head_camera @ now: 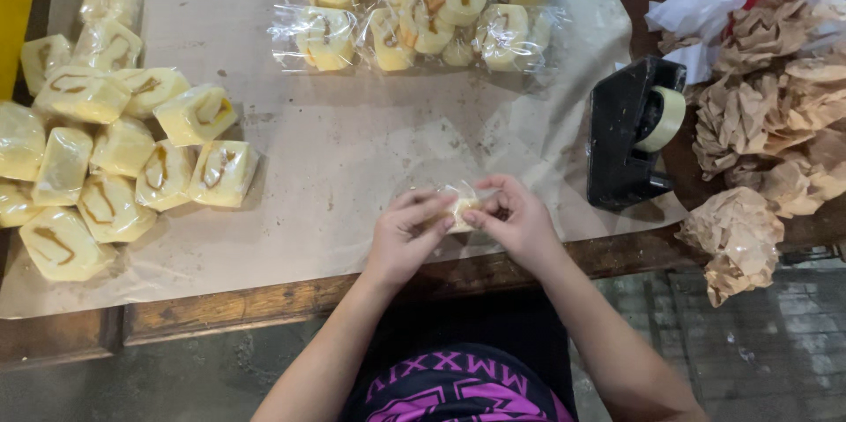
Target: The person wraps individual roll cake slices in plastic film and seals them using tape from a dispenser.
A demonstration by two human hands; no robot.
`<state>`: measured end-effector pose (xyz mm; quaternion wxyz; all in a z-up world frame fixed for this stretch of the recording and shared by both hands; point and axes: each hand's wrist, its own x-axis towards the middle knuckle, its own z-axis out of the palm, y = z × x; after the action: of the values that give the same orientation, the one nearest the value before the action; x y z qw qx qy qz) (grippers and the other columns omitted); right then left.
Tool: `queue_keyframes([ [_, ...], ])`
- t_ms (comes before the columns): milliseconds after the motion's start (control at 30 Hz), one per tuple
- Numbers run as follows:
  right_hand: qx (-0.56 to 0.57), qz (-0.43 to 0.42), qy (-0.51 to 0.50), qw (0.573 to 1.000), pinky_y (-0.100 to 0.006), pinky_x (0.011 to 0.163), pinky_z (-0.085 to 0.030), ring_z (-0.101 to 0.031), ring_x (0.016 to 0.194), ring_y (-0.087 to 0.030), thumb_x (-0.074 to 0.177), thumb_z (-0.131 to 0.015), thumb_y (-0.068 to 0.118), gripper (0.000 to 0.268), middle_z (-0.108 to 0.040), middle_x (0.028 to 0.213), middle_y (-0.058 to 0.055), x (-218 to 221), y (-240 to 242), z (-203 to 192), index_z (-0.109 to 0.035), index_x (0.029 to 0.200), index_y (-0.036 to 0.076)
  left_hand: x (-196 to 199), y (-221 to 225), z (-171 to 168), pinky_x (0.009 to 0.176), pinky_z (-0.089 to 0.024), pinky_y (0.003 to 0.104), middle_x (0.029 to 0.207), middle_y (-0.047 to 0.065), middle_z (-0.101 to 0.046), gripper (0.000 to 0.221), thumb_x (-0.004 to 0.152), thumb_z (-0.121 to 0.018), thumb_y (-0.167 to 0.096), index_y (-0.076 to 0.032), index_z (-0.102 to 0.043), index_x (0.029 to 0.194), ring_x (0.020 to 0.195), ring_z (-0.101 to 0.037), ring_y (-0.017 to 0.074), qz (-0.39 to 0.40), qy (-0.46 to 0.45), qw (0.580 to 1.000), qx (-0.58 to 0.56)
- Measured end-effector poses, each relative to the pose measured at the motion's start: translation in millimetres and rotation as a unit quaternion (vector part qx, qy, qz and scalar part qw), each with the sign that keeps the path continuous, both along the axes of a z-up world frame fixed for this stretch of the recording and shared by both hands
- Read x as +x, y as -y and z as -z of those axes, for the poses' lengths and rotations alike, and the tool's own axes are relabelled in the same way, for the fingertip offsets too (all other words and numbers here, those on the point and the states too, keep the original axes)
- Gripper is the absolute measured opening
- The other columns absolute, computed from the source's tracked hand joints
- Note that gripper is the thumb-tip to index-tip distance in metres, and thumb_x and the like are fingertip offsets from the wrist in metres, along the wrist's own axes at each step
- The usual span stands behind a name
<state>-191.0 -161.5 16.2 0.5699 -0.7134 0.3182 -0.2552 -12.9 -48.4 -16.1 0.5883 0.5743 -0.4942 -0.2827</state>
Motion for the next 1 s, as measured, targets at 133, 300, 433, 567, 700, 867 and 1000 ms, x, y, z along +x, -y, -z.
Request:
queue_keyframes([
  [133, 0.153, 0.001, -0.091, 0.984, -0.028, 0.057, -0.047, -0.059, 0.069, -0.008, 0.08, -0.08, 0.015, 0.04, -0.067, 0.085, 0.004, 1.3, 23.0, 17.7, -0.07, 0.118, 0.008, 10.9, 9.1, 2.4, 0.089, -0.056, 0.025, 0.117, 0.004, -0.071, 0.056, 0.083, -0.078, -0.008, -0.013, -0.061, 0.135, 0.104, -0.066, 0.01, 0.048, -0.213, 0.972, 0.084],
  [300, 0.154, -0.071, -0.007, 0.986, -0.028, 0.083, -0.05, -0.063, 0.093, -0.012, 0.084, -0.081, 0.011, 0.024, -0.069, 0.104, -0.002, -0.4, 38.8, 33.7, -0.077, 0.106, 0.004, 21.2, 19.4, 22.3, 0.089, -0.056, 0.026, 0.108, 0.006, -0.076, 0.029, 0.085, -0.08, -0.004, -0.001, -0.075, 0.114, 0.099, -0.068, 0.0103, 0.084, -0.193, 0.973, 0.098],
  [433, -0.165, -0.104, -0.027, 0.98, -0.035, 0.101, -0.051, -0.061, 0.118, -0.023, 0.086, -0.077, 0.008, 0.026, -0.071, 0.124, -0.004, -7.0, 24.0, 10.9, -0.082, 0.111, 0.012, 24.3, 23.9, 30.0, 0.086, -0.055, 0.027, 0.108, 0.006, -0.077, 0.016, 0.088, -0.074, 0.0, 0.0, -0.078, 0.104, 0.097, -0.068, 0.0123, 0.098, -0.21, 0.969, 0.081],
  [567, -0.348, -0.095, -0.028, 0.932, -0.038, 0.097, -0.049, -0.06, 0.11, -0.027, 0.075, -0.086, 0.017, 0.035, -0.068, 0.124, -0.007, -4.7, 7.5, -15.2, -0.079, 0.109, 0.017, 32.8, 19.8, 4.9, 0.094, -0.057, 0.031, 0.116, 0.011, -0.078, 0.021, 0.091, -0.068, -0.001, -0.006, -0.08, 0.108, 0.109, -0.073, 0.0203, 0.151, -0.064, 0.986, 0.029],
  [700, -0.478, -0.017, -0.074, 0.875, -0.039, 0.097, -0.049, -0.061, 0.109, -0.028, 0.079, -0.087, 0.017, 0.033, -0.068, 0.125, -0.009, -25.7, 7.8, -27.1, -0.08, 0.111, 0.014, 38.7, 5.8, -37.0, 0.093, -0.056, 0.036, 0.125, 0.014, -0.073, 0.03, 0.086, -0.072, -0.007, -0.01, -0.075, 0.116, 0.111, -0.07, 0.0296, 0.154, 0.146, 0.976, 0.035],
  [867, -0.391, 0.406, -0.116, 0.818, -0.029, 0.072, -0.045, -0.054, 0.079, -0.021, 0.11, -0.076, 0.011, 0.017, -0.06, 0.094, -0.013, -121.8, 57.5, -25.1, -0.065, 0.101, 0.002, 26.6, -3.1, -41.0, 0.091, -0.055, 0.041, 0.133, 0.012, -0.068, 0.047, 0.077, -0.076, -0.011, -0.019, -0.074, 0.123, 0.112, -0.068, 0.034, 0.125, 0.267, 0.955, 0.014],
  [1000, 0.006, 0.346, -0.121, 0.93, -0.037, 0.071, -0.055, -0.056, 0.075, -0.016, 0.1, -0.072, 0.027, 0.018, -0.061, 0.09, -0.005, -166.9, 115.5, -22.9, -0.07, 0.102, 0.01, 19.3, -7.0, -31.4, 0.093, -0.055, 0.04, 0.133, 0.012, -0.068, 0.045, 0.079, -0.075, -0.008, -0.019, -0.073, 0.122, 0.115, -0.068, 0.0329, 0.101, 0.305, 0.945, -0.057],
])
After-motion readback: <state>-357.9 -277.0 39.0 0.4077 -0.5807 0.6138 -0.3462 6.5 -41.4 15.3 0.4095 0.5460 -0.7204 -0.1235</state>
